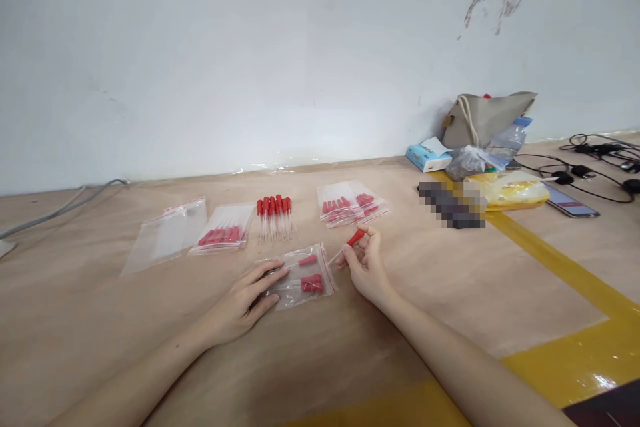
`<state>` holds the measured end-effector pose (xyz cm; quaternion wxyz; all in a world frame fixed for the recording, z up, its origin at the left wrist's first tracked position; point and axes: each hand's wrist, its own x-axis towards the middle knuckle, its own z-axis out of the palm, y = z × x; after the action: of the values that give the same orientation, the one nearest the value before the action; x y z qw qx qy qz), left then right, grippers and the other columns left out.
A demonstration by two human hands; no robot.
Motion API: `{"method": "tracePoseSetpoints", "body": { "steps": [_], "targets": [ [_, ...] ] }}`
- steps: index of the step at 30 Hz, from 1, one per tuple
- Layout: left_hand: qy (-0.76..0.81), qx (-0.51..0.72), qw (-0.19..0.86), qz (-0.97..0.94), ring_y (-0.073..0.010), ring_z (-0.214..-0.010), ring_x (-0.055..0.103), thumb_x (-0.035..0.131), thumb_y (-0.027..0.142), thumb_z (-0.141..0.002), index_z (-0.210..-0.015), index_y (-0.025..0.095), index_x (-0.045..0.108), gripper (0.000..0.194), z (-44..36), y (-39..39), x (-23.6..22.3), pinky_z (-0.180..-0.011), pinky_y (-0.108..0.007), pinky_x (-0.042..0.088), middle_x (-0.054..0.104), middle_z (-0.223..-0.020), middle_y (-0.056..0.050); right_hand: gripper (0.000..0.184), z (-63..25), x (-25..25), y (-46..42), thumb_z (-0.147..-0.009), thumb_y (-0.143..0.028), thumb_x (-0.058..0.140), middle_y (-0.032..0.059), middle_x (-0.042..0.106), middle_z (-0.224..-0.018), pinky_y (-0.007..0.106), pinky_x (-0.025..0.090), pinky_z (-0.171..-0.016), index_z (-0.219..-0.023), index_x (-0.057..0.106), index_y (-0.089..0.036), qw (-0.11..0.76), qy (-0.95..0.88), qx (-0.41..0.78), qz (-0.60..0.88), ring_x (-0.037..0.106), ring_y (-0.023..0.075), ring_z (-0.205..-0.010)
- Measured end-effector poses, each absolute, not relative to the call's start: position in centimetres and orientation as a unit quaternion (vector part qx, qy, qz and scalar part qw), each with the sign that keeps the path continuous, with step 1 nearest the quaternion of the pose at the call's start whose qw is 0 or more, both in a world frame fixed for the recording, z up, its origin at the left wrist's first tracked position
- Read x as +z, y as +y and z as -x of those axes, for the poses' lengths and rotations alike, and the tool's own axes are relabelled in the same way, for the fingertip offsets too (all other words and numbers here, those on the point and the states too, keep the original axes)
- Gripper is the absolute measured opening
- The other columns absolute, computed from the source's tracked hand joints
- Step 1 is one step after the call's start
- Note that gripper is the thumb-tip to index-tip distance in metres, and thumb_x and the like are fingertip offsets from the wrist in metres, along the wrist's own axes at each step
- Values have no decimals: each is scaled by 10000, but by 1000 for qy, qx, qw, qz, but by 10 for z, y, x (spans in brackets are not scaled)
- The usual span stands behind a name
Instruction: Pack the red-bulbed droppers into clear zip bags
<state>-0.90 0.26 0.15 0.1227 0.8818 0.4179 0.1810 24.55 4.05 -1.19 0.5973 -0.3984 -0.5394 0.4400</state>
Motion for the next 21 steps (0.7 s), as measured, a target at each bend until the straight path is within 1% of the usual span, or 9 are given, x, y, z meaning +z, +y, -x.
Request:
{"method": "tracePoseSetpoints", "body": {
  "steps": [4,6,9,11,13,16,18,21],
  "targets": [
    [412,186,122,-884,-220,-1176,391,414,268,-885,-1289,263,391,404,8,3,2,-972,-401,358,407,-1296,-65,455,-243,-15,43,-736,-353,604,-49,527,-741,290,522,-580,-1017,259,-259,610,-509,450,407,590,118,-591],
    [412,189,127,-883,-221,-1173,396,411,266,-887,-1287,263,393,400,8,3,4,-966,-402,364,411,-1294,-66,455,-242,-17,45,-722,-378,612,-46,536,-736,310,528,-604,-997,271,-257,604,-497,475,403,605,132,-620],
    [414,188,132,-881,-221,-1185,383,406,265,-890,-1289,260,387,399,8,2,5,-972,-407,357,404,-1301,-67,431,-244,-19,46,-702,-427,612,-36,549,-742,329,526,-623,-961,320,-245,570,-486,519,411,611,135,-622],
    [416,186,136,-880,-221,-1192,376,408,266,-889,-1294,260,377,405,8,2,5,-977,-409,352,398,-1308,-66,383,-246,-19,45,-690,-435,617,-28,554,-722,318,517,-623,-909,387,-223,525,-513,527,429,599,128,-613],
    [418,185,142,-878,-217,-1192,378,408,263,-889,-1296,260,370,409,8,2,6,-975,-400,359,395,-1312,-63,300,-249,-18,44,-698,-414,612,-23,543,-674,282,492,-582,-848,467,-198,465,-579,500,445,561,115,-587],
    [418,186,148,-877,-209,-1189,384,404,259,-889,-1295,256,367,407,7,1,7,-977,-388,359,394,-1312,-59,189,-251,-13,43,-712,-349,608,-20,498,-649,235,423,-513,-795,588,-181,400,-685,399,461,471,92,-544],
    [417,189,148,-877,-207,-1190,384,405,263,-890,-1295,257,364,407,7,1,7,-981,-386,354,397,-1312,-56,130,-250,-12,43,-712,-300,612,-17,468,-655,228,393,-508,-781,645,-195,381,-724,334,468,438,89,-543],
    [419,191,150,-875,-206,-1193,379,407,270,-891,-1302,258,349,415,7,1,8,-982,-382,353,396,-1313,-56,109,-248,-12,44,-719,-246,599,-9,468,-652,234,385,-531,-784,684,-223,361,-751,284,475,448,103,-570]
  ]
}}
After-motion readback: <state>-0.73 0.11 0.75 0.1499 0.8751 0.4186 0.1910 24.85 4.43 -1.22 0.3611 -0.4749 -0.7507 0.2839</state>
